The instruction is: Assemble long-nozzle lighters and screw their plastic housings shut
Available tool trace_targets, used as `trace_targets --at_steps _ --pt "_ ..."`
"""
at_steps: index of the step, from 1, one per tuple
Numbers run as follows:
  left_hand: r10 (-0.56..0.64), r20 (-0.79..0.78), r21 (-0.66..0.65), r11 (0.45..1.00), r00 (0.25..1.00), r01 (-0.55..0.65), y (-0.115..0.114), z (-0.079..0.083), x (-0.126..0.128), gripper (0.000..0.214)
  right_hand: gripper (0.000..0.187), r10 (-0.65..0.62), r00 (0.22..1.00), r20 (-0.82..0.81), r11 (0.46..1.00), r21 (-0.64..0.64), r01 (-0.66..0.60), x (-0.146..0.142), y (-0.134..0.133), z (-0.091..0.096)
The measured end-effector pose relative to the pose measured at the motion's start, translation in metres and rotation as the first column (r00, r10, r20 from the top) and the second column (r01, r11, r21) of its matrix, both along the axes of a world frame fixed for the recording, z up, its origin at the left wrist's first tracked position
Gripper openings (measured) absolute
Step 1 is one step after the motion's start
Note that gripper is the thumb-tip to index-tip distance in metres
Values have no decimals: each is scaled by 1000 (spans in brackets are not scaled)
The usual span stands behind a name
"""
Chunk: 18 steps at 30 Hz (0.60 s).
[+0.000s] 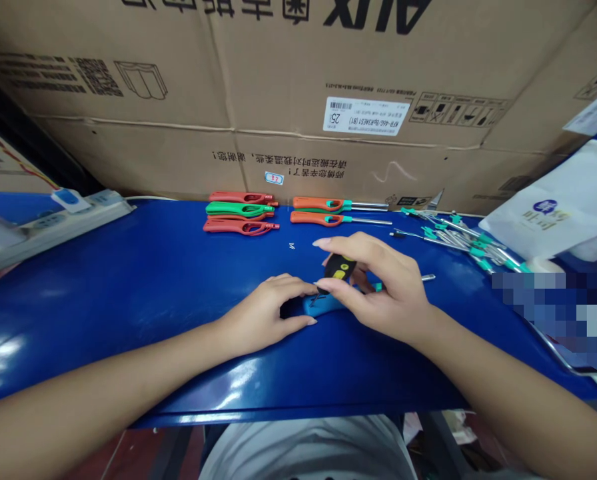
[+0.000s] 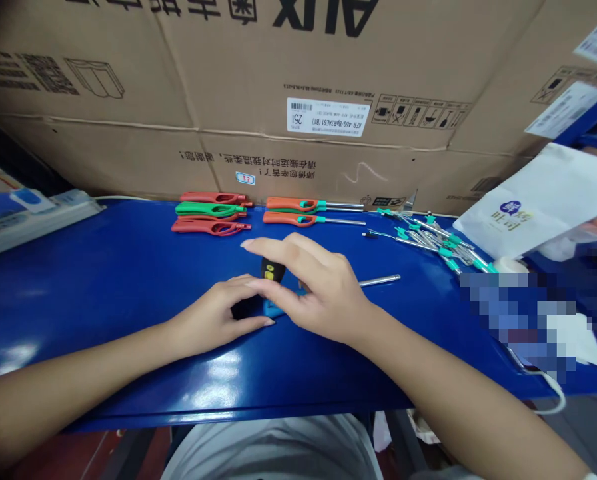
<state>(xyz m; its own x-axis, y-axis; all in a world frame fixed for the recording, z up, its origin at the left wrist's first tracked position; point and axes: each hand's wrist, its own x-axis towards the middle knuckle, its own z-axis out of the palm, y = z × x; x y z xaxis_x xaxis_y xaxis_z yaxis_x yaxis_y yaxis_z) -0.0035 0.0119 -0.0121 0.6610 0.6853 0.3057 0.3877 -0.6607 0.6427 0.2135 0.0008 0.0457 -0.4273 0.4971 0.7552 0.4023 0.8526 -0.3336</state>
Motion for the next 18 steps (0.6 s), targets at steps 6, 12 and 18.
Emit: trace_targets --at_steps 6,12,18 --pt "-8 -5 -20 1000 1000 8 0 1 0 32 45 107 994 33 982 -163 -100 1 -3 4" --pt "0 -10 -7 1000 1000 0 0 1 0 33 36 85 996 -4 996 -8 -85 1 3 -3" --pt "-5 1 -15 1000 1000 5 1 0 -1 31 47 117 989 87 992 -60 -112 3 1 -1"
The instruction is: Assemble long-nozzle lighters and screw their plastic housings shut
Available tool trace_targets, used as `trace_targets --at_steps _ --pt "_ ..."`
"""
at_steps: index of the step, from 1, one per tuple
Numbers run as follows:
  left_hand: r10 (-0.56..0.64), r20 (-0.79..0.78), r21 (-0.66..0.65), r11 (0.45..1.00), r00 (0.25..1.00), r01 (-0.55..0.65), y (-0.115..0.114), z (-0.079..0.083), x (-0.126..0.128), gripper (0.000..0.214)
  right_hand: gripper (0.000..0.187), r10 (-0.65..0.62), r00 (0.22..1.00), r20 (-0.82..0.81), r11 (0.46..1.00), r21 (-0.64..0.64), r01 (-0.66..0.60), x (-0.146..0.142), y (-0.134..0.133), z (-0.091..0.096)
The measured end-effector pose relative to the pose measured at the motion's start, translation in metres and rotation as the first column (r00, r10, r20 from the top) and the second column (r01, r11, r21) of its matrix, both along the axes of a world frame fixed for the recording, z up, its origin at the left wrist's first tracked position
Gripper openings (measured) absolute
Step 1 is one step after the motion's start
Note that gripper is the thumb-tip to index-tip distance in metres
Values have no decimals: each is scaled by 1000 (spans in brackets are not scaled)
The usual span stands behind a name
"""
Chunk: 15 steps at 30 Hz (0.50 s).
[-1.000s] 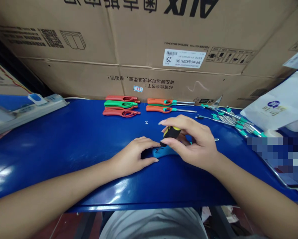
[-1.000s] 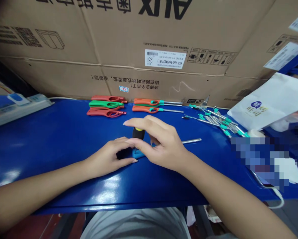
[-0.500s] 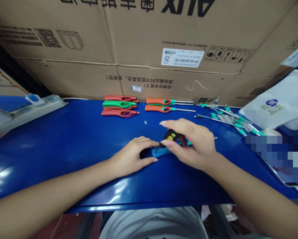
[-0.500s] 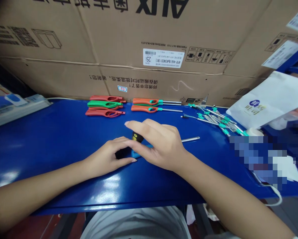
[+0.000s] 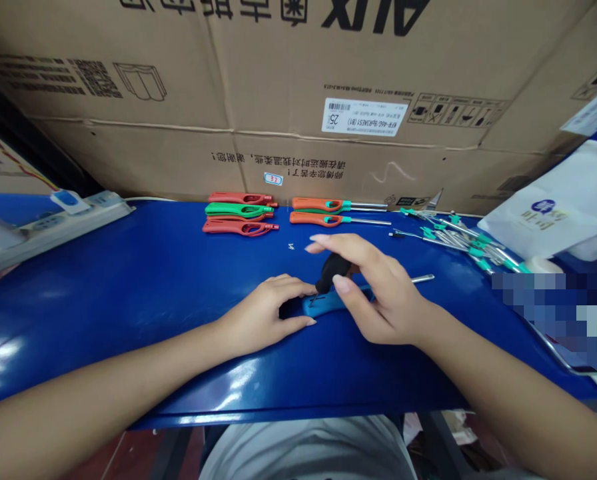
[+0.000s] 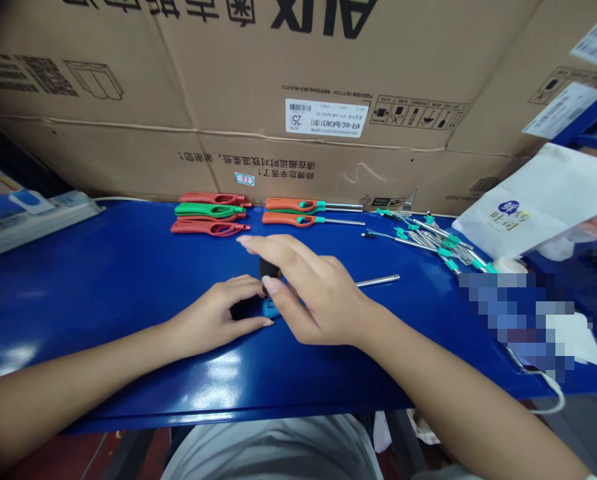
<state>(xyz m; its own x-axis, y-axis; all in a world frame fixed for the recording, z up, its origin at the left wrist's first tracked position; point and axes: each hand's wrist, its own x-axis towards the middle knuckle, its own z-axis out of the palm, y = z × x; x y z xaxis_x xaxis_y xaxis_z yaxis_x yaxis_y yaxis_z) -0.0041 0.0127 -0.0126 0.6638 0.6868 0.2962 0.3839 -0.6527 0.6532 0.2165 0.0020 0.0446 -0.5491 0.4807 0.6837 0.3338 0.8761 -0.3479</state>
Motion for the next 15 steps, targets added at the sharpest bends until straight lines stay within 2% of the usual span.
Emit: trace_targets --at_steps 2,3,5,7,9,10,13,15 --pt "2 -6 10 1000 1000 -2 0 0 0 32 45 39 999 -37 992 -122 -43 -1 -1 1" --pt "3 -9 13 1000 1000 -3 0 0 0 32 41 28 998 -56 991 -128 -35 -1 -1 1" --pt "4 -13 14 1000 1000 -4 0 1 0 32 32 -50 997 -51 998 -25 49 0 0 1" --pt "-4 -19 3 1000 1000 4 0 2 0 31 31 -138 990 -5 979 151 137 2 2 1" --pt "-8 -15 -2 1000 1000 8 0 2 0 31 36 -149 987 55 966 224 133 5 3 2" --pt "-7 -13 0 1000 1000 7 0 1 0 32 39 -121 990 76 977 188 105 6 3 3" --pt "-1 -5 18 1000 1000 1 0 -1 0 35 44 -17 999 43 997 -68 20 7 2 4" --pt "-6 -1 24 1000 1000 6 1 -1 0 35 38 -30 999 -15 994 -109 28 6 3 2"
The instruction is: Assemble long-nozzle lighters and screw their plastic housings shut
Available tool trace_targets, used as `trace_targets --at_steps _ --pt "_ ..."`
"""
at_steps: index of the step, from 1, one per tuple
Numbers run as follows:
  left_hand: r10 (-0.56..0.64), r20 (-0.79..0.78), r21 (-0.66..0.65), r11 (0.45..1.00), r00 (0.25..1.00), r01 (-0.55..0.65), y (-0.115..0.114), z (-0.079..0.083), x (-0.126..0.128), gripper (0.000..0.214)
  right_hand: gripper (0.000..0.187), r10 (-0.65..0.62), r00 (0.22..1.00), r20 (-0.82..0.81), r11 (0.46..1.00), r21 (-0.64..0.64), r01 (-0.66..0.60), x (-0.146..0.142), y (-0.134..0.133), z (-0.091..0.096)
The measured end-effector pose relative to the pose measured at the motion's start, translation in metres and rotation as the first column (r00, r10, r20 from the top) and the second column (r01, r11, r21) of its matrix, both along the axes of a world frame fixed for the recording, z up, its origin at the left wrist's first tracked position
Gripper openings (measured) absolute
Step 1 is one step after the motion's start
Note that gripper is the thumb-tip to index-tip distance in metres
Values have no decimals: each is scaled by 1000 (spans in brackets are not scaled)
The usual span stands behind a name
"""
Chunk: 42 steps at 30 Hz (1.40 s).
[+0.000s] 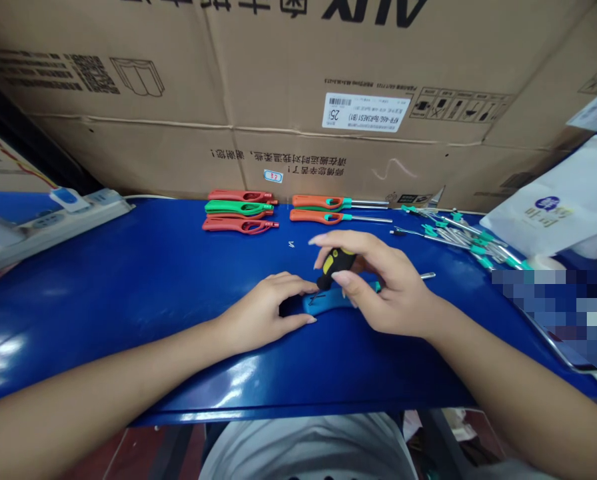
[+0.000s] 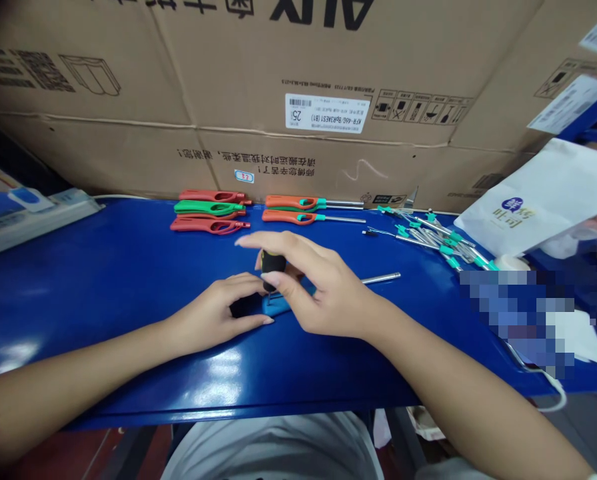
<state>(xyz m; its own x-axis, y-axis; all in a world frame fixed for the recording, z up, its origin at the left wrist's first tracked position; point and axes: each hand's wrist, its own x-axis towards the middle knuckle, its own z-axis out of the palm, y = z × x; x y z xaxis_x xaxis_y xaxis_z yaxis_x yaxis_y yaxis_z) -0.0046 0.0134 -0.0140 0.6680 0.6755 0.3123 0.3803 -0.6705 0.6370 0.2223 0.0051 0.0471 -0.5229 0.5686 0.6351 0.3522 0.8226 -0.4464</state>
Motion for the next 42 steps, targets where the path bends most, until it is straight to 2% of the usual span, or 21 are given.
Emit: trace_targets --at_steps 3,5,6,8,10,11,12,14,16,17,19,22,23,25,27,29,31,33,35,40,42 --pt "-19 2 2 1000 1000 19 0 1 0 35 31 -121 992 -22 972 201 123 -1 2 -3" --pt "-17 -6 -4 1000 1000 17 0 2 0 35 34 -143 990 -3 946 293 138 -1 1 -3" --pt "-9 -11 -8 1000 1000 9 0 2 1 35 36 -112 994 18 958 269 103 -1 0 -2" --pt "6 -17 -17 1000 1000 -6 0 3 1 34 42 -3 999 32 996 89 0 -1 -3 0" --pt "0 -18 -26 1000 1000 -1 -1 3 1 34 45 102 995 -1 990 -100 -101 -3 -6 2" --pt "-4 -18 -30 1000 1000 3 -1 3 1 33 43 121 992 -23 984 -132 -123 -5 -7 2" --pt "-5 -17 -34 999 1000 4 -1 3 1 32 40 111 993 -35 987 -114 -114 -6 -7 1" --pt "-6 -17 -41 999 1000 5 -1 3 1 30 33 27 999 -33 999 27 -26 -9 -8 -1" --pt "-8 -14 -49 999 1000 7 -1 4 1 29 33 -60 998 -23 980 191 64 -11 -10 -2" --pt "-9 -12 -51 999 1000 8 -1 4 1 28 34 -81 997 -13 969 231 82 -12 -11 -2" --pt "-8 -8 -53 999 1000 7 -1 3 1 29 34 -65 998 8 980 187 63 -12 -13 0" --pt "-3 -10 -58 998 1000 3 0 1 0 34 39 41 999 -11 998 -45 -41 -11 -15 4" --pt "-3 -12 -58 998 1000 2 0 1 0 35 37 64 997 -33 995 -80 -67 -11 -14 4" --pt "2 -19 -52 999 1000 -2 0 1 0 33 30 60 996 -60 998 -29 -62 -11 -12 4" --pt "3 -23 -39 999 1000 -4 0 1 0 31 24 -4 999 -51 995 99 9 -11 -10 4" --pt "3 -17 -27 1000 1000 -3 0 1 1 31 25 -64 998 -28 984 166 68 -10 -9 5" --pt "2 -15 -28 1000 1000 -3 0 1 1 33 31 -57 998 -1 992 110 56 -9 -9 6" --pt "-5 -19 -37 999 1000 4 0 1 1 34 40 26 1000 12 1000 -5 -26 -7 -9 6" --pt "-7 -17 -46 999 1000 6 0 1 1 35 40 88 996 4 995 -49 -88 -6 -9 6" --pt "15 -5 -31 999 1000 -15 0 2 1 29 29 -74 997 32 986 155 68 -5 -7 6" --pt "12 -5 -28 1000 1000 -12 0 2 1 31 33 -55 997 58 991 126 48 -5 -8 8"
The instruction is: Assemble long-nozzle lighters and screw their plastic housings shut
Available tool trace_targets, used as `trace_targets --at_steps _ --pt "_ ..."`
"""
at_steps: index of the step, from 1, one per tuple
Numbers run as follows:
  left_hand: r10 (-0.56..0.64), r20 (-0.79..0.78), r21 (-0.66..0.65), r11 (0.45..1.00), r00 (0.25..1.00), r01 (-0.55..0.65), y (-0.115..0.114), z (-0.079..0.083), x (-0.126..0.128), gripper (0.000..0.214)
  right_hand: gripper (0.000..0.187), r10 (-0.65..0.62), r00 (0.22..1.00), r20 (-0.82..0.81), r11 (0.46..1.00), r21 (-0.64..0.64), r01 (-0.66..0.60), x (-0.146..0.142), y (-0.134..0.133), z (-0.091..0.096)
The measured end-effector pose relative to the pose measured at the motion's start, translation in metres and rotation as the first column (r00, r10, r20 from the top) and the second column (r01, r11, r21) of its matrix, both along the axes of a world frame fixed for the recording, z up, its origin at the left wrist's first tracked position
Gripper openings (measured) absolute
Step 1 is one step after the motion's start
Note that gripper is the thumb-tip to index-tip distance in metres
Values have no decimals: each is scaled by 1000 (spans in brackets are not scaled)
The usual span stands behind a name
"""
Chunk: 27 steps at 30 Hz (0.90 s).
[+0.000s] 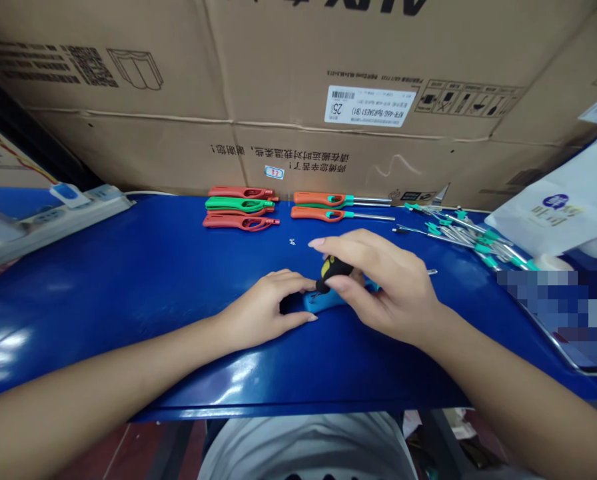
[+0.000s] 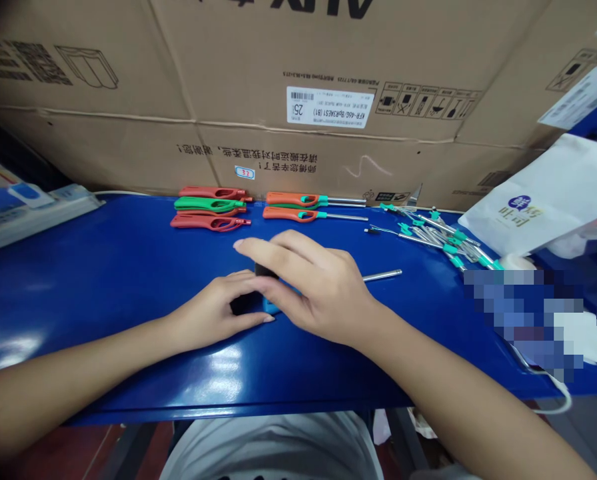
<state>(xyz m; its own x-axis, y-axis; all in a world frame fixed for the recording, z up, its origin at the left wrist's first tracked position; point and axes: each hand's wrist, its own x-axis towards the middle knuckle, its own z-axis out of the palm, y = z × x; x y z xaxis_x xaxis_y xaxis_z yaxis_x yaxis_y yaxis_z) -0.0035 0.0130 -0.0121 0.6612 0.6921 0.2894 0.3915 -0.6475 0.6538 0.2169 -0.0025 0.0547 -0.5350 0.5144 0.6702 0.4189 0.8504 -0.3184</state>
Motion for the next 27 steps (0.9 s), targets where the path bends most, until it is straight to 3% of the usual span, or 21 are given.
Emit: trace_targets --at_steps 4,6,10,14,16,21,24,27 --pt "-14 -3 -9 1000 1000 14 0 -1 0 34 40 142 989 -43 974 -175 -147 -1 -1 2" --pt "-14 -1 1 1000 1000 14 0 -1 0 33 33 101 993 -53 987 -119 -107 -1 -2 1" --pt "-9 1 16 1000 1000 9 0 -2 0 31 30 -96 995 -10 991 91 97 -1 -3 -1" --pt "-8 0 18 1000 1000 8 1 -1 0 33 43 45 999 -30 992 -114 -49 -1 -2 -1" --pt "-13 -6 22 1000 1000 13 1 -1 0 34 40 87 995 -55 983 -157 -95 0 0 -1" --pt "-8 -14 31 999 1000 8 1 -2 0 37 30 -107 994 23 991 82 104 3 3 -5" --pt "-5 -9 16 1000 1000 5 1 -2 0 34 42 12 1000 13 998 -60 -11 2 1 -5" --pt "-14 -12 -9 1000 1000 13 1 -2 0 33 46 133 989 -62 963 -227 -144 1 1 -5"
